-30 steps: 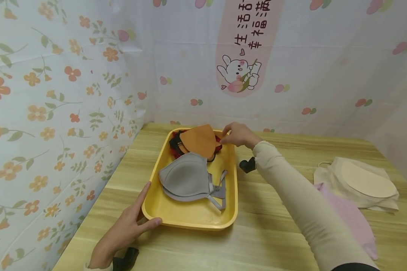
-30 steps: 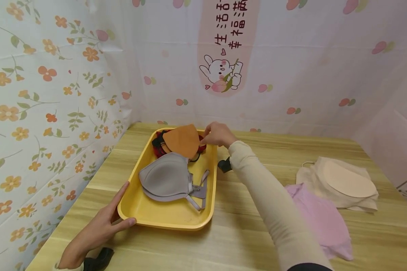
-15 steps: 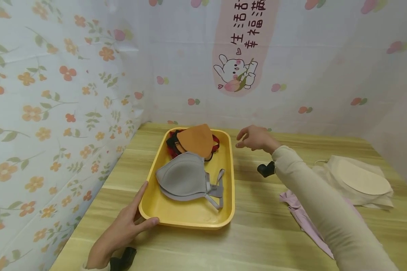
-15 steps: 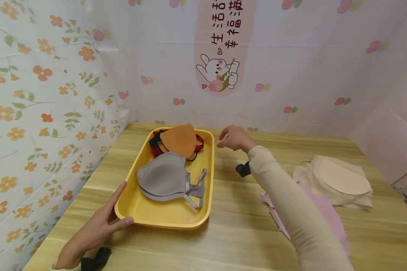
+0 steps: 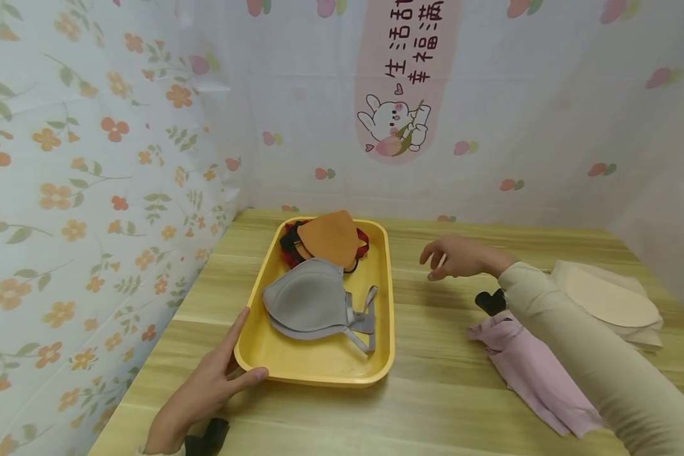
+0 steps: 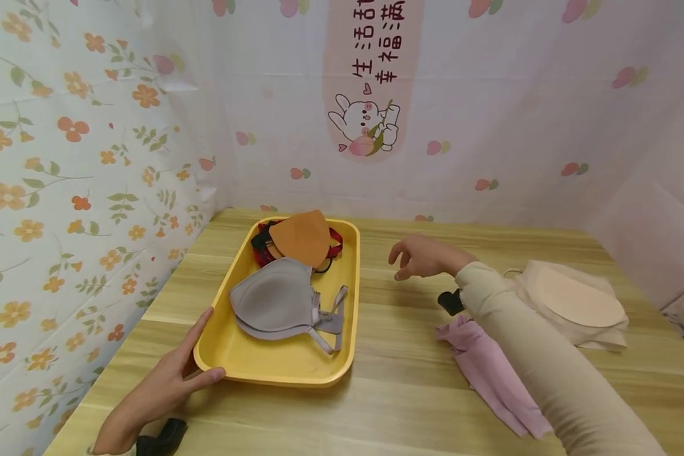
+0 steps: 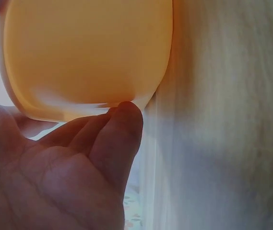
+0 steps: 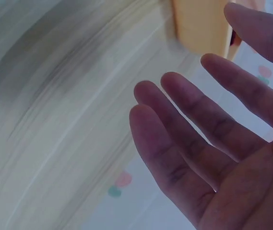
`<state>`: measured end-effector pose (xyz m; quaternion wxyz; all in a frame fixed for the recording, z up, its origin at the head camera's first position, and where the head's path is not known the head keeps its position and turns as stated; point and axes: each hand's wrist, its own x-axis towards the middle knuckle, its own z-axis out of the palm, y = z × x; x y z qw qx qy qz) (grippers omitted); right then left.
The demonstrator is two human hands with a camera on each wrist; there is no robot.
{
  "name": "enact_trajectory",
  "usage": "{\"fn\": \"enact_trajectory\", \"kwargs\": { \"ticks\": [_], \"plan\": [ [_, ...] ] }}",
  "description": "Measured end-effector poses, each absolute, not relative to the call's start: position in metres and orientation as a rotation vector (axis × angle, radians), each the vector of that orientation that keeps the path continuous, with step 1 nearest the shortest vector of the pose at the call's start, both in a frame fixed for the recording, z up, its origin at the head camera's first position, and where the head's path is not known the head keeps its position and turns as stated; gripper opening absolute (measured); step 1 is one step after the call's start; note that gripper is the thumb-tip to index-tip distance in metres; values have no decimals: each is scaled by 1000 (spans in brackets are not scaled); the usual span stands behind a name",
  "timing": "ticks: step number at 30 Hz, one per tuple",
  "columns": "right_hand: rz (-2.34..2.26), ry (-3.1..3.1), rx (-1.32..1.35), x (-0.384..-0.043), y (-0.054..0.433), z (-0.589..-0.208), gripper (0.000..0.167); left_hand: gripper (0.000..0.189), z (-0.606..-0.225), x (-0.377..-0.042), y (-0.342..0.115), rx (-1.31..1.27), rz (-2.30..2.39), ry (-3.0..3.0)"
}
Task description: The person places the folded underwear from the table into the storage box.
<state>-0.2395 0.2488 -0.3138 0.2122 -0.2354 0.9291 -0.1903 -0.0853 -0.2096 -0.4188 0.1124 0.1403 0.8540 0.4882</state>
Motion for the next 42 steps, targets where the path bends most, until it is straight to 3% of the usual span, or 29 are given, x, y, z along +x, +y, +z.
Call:
{"fn": "enact_trajectory", "kwargs": {
  "ticks": [13,22,32,42],
  "plan": [
    [-441,2738,-764,-189,315,-338,24,97,-421,-83,-208,369,1443,2475],
    [-519,2817,-686,-165,350,-339,30,96,-423,-85,-208,380,1488,2441],
    [-636,3007,-673,-144,371,-372,27,98,-419,-80,-210,337,1455,2462],
    [-585,3198,-619,-116,415,-371,30,98,-418,-83,-206,372,1473,2473]
  ]
}}
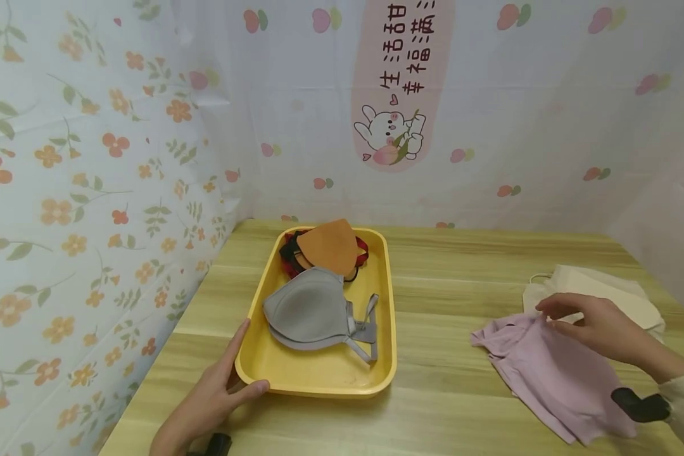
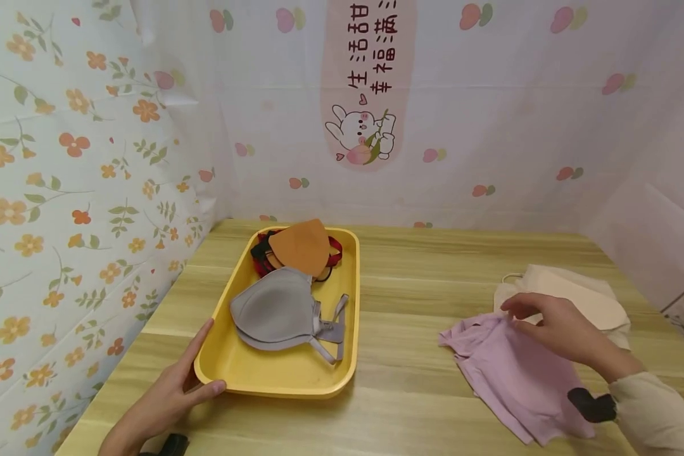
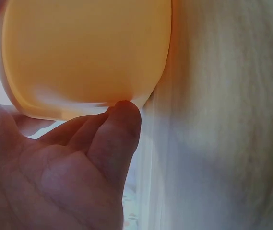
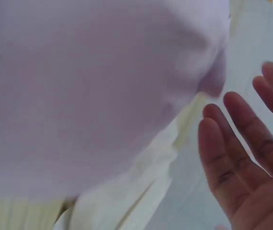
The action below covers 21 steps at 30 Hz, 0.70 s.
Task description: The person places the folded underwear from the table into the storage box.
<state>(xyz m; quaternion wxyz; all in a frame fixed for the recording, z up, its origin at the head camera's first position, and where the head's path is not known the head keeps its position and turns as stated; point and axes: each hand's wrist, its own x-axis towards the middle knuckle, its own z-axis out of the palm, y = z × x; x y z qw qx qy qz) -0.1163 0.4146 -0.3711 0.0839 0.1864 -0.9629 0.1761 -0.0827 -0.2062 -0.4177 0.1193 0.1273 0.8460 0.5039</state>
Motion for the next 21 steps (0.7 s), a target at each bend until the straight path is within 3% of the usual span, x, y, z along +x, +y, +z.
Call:
{"fn": "enact_trajectory", "kwargs": {
  "ticks": [10,21],
  "plan": [
    [547,-2948,361,-90,438,-398,29,97,-415,-82,-207,384,1473,2462],
    [569,-2855,453,-78,450,-417,40,98,-417,-82,-205,355,1479,2455]
  ]
}}
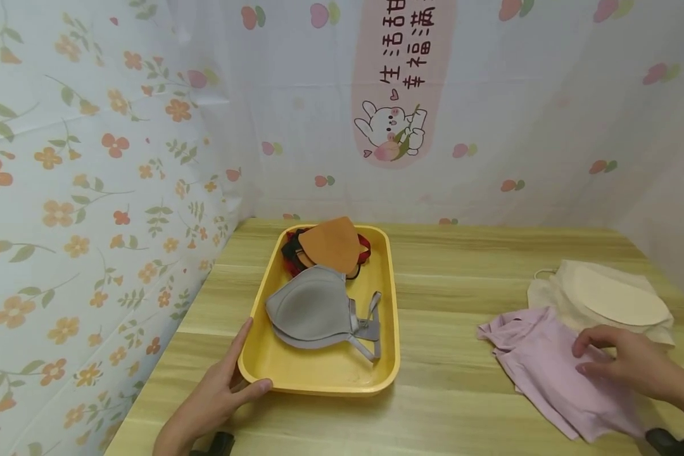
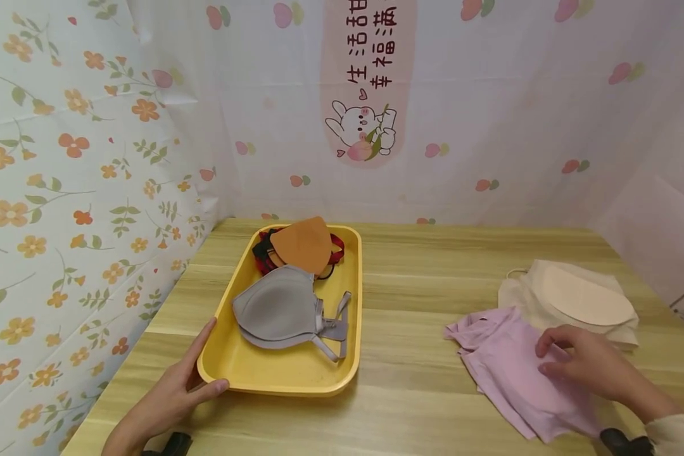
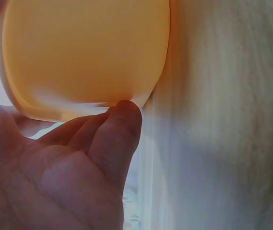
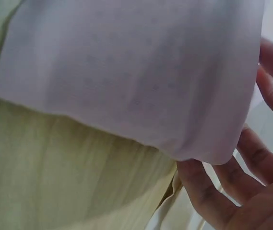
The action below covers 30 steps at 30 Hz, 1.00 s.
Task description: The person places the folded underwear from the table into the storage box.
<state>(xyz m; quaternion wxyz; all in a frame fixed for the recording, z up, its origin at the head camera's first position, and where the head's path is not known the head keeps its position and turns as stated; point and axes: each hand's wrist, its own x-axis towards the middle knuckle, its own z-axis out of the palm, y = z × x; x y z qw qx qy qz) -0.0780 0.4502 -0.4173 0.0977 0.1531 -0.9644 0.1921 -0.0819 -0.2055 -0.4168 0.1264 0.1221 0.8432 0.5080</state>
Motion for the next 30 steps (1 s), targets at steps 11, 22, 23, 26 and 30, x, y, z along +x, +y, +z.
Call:
{"fn": "enact_trajectory", "kwargs": {
  "ticks": [11,22,23,26,30],
  "plan": [
    [658,-2829,619,-78,443,-425,43,98,-417,-81,-207,364,1490,2437],
    [828,-2860,539,-75,444,-427,30,97,-416,-82,-207,389,1484,2425],
    [838,-2861,530,-75,444,-426,31,96,-416,-83,-207,390,1484,2423],
    [851,-2876,466,-74,444,-424,32,96,-415,-84,-206,394,1485,2420],
    [883,-2920,371,-76,444,-417,26,96,-416,-83,-206,392,1479,2427]
  ]
}}
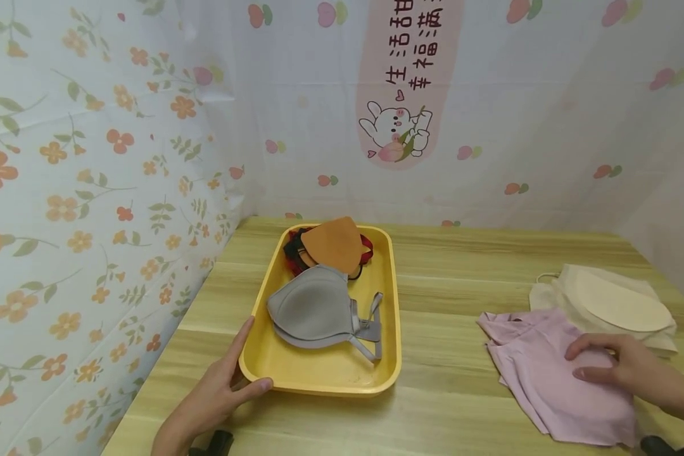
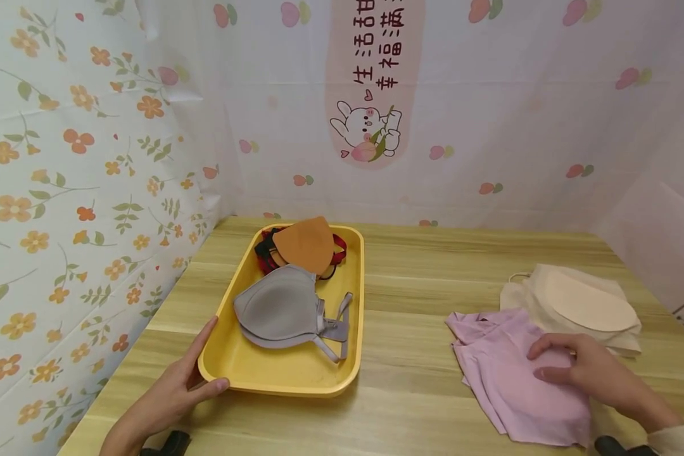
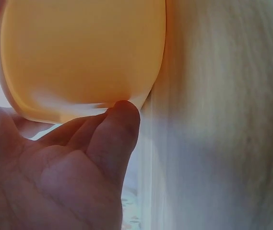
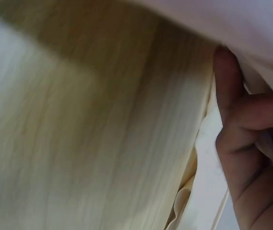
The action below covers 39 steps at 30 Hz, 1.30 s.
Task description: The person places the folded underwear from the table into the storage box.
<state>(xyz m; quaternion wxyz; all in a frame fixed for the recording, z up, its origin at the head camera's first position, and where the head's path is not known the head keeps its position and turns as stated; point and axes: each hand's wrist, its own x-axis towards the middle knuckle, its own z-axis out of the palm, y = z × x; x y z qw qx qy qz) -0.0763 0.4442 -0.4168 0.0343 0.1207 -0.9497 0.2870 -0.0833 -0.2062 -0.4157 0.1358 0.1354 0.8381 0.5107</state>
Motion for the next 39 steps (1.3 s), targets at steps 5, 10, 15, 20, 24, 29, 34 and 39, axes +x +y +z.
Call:
{"fn": "enact_trajectory", "kwargs": {
  "ticks": [5,10,15,20,24,29,34,39],
  "plan": [
    [950,-2973,253,-79,444,-406,23,97,-416,-83,-207,382,1477,2434],
    [1136,-3013,92,-81,440,-397,32,96,-416,-84,-207,397,1488,2426],
    [1396,-2967,100,-82,431,-392,44,96,-417,-85,-207,405,1486,2424],
    [1610,-2914,176,-84,418,-385,51,96,-416,-85,-207,400,1493,2412],
    [1790,-2858,196,-85,404,-380,55,96,-416,-85,-207,394,1506,2409],
    [1947,-2783,257,-89,387,-374,55,96,-417,-84,-205,385,1498,2423],
    [2118,-2704,323,-91,373,-366,56,96,-417,-84,-206,383,1502,2428],
    [2141,-2687,395,-95,359,-355,59,96,-417,-84,-207,394,1528,2436]
  ]
}}
